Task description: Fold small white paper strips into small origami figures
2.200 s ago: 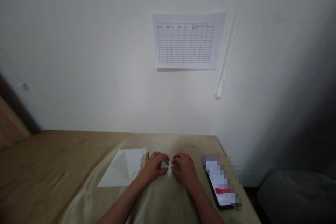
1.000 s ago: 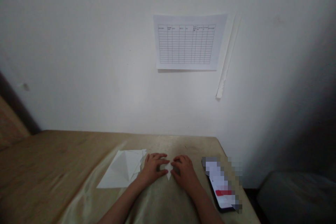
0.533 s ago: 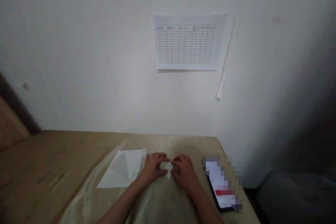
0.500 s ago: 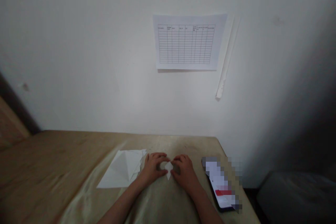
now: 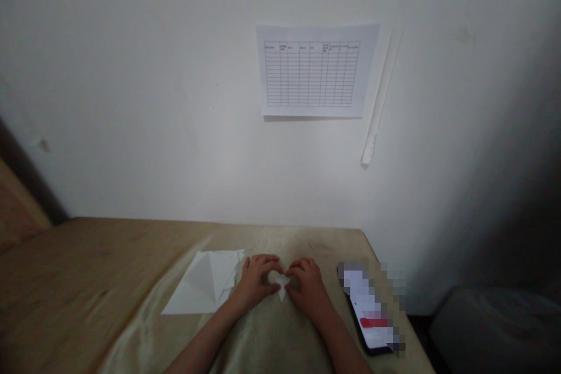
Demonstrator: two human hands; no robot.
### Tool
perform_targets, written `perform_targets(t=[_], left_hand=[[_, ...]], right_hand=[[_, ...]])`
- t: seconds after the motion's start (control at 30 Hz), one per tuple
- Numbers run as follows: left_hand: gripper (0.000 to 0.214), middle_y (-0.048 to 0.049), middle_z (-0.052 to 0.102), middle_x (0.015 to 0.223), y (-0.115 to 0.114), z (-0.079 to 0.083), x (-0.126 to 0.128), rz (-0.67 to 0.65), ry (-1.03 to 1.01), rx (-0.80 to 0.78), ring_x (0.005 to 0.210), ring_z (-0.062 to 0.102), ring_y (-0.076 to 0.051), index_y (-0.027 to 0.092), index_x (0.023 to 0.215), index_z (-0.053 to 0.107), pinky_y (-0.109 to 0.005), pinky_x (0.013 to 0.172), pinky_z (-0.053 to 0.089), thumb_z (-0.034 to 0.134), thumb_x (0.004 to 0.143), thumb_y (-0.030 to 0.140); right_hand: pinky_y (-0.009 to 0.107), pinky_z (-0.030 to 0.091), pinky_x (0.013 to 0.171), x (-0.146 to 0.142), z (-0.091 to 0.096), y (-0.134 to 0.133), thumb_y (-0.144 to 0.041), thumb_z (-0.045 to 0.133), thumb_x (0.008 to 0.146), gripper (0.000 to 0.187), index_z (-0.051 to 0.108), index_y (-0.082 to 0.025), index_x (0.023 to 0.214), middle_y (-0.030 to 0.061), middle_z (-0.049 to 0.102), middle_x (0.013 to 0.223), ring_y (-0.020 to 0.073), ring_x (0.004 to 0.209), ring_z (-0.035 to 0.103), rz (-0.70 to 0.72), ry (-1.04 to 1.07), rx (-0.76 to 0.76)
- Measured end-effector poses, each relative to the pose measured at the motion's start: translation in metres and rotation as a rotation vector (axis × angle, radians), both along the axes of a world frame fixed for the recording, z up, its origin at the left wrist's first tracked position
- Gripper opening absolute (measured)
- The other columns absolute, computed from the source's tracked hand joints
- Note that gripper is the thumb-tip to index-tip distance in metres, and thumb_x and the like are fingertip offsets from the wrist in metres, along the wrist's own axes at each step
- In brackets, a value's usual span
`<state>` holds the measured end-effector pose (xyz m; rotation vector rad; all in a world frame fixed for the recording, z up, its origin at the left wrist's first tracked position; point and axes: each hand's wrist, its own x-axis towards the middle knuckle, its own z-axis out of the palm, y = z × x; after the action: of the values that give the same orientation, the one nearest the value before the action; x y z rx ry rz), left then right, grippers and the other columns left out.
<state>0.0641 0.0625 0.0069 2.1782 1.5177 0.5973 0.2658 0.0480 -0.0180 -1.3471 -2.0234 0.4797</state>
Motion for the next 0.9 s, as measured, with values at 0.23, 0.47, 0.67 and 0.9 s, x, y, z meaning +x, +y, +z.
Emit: perform_targets(t=[0.23, 0.47, 0.67, 0.9], left_hand=[[0.029, -0.0011, 0.064, 0.136, 0.0015, -0.0021, 0.0006, 0.006, 0.003, -0.005, 0.132, 0.049, -0.031, 0.035, 0.101, 0.076, -0.065, 0.118, 0.013, 0.080, 0.073, 0.028], [0.018, -0.0011, 0.066, 0.133, -0.0005, 0.0003, 0.0002, -0.001, -0.007, -0.008, 0.130, 0.051, -0.029, 0.032, 0.090, 0.076, -0.066, 0.118, 0.012, 0.081, 0.074, 0.026], [0.013, -0.0014, 0.066, 0.132, 0.0003, -0.0021, -0.0016, -0.023, 0.002, 0.006, 0.130, 0.050, -0.029, 0.032, 0.089, 0.077, -0.066, 0.119, 0.011, 0.079, 0.078, 0.028], [0.021, -0.0001, 0.066, 0.132, -0.0011, -0.0008, -0.0024, -0.025, 0.017, 0.017, 0.130, 0.051, -0.029, 0.036, 0.097, 0.077, -0.066, 0.118, 0.012, 0.080, 0.077, 0.030]], right_hand=[[0.043, 0.039, 0.109, 0.0002, -0.0009, 0.0019, -0.015, 0.067, 0.076, 0.027, 0.074, -0.025, 0.100, 0.0064, 0.067, 0.116, 0.0264, 0.120, 0.053, -0.006, -0.020, -0.013], [0.042, 0.039, 0.108, 0.0005, -0.0017, 0.0017, -0.014, 0.067, 0.077, 0.026, 0.075, -0.027, 0.098, 0.0053, 0.067, 0.114, 0.0258, 0.119, 0.054, 0.002, -0.025, -0.018], [0.043, 0.041, 0.108, -0.0005, -0.0038, 0.0018, -0.016, 0.069, 0.078, 0.032, 0.077, -0.030, 0.106, 0.0063, 0.067, 0.115, 0.0263, 0.118, 0.054, 0.000, -0.040, -0.013], [0.041, 0.041, 0.104, 0.0017, -0.0034, 0.0006, -0.021, 0.070, 0.085, 0.025, 0.079, -0.034, 0.104, 0.0057, 0.066, 0.112, 0.0249, 0.115, 0.054, 0.016, -0.089, 0.019]])
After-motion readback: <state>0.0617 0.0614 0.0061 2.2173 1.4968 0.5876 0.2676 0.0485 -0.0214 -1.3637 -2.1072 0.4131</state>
